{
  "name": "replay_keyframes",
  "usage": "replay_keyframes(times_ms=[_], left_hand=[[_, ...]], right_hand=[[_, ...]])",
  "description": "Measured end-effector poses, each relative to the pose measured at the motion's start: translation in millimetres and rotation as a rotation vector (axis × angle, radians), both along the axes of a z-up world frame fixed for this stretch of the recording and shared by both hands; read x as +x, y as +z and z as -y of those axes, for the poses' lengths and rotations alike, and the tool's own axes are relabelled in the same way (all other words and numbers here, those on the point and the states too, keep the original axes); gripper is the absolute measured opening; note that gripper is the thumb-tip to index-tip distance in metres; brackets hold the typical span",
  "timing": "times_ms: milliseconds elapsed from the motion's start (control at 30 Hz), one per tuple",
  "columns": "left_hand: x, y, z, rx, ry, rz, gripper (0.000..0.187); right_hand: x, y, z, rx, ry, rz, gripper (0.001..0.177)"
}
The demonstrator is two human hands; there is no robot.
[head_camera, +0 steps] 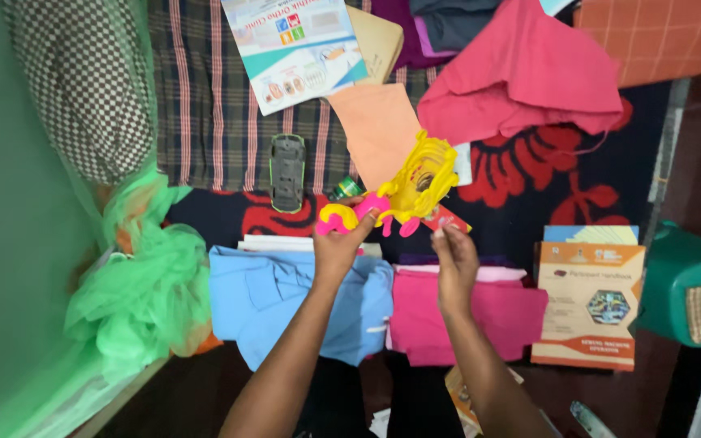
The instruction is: The person folds several pieces of clothing including a pink top and blue shirt, then gathers and stacks a large pile of documents and booklets from the floor into a shelving unit.
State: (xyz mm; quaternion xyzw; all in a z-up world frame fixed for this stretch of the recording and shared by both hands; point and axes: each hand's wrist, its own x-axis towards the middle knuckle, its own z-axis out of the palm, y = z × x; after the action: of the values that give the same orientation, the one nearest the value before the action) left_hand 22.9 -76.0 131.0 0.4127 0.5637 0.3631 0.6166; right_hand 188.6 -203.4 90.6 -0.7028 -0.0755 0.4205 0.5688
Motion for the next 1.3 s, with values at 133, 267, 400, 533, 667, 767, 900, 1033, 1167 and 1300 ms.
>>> replay_keyframes(times_ms=[133, 267, 400, 533, 667, 767, 900, 1033, 1167, 1300], left_hand=[[3, 26, 25, -0.016, -0.011, -0.011, 0.035], [10, 64, 42, 0.004, -0.176, 0.028, 0.047], [13, 103, 55, 0.061, -0.400, 0.116, 0.065], [13, 139, 55, -0.009, -0.678, 0.175, 0.074], [21, 174, 51, -0.019, -0.926, 0.218, 0.078], [30, 195, 49, 0.002, -1.064, 0.235, 0.081], [44, 205, 59, 0.015, -1.120, 0.310, 0.075], [59, 208, 80, 0.145, -1.123, 0.341, 0.061], [70, 201, 98, 0.339, -1.238, 0.086, 0.060], [84, 177, 123, 0.527, -1.283, 0.092, 0.058]], right_hand=[[15, 15, 61, 0.086, 0.103, 0.226, 0.017], [36, 44, 86, 0.064, 0.070, 0.243, 0.017], [72, 90, 91, 0.271, 0.085, 0.351, 0.054], [102, 155, 110, 0.290, 0.370, 0.376, 0.105], [102, 197, 148, -0.031, 0.547, 0.509, 0.106], [88, 220, 177, -0.022, 0.396, 0.136, 0.103], [63, 245, 216, 0.037, 0.266, 0.220, 0.094], [38, 252, 252, 0.211, 0.021, 0.090, 0.086], [16, 253, 294, 0.224, -0.170, 0.261, 0.091], [-9, 263, 338, 0.192, -0.282, 0.291, 0.092]])
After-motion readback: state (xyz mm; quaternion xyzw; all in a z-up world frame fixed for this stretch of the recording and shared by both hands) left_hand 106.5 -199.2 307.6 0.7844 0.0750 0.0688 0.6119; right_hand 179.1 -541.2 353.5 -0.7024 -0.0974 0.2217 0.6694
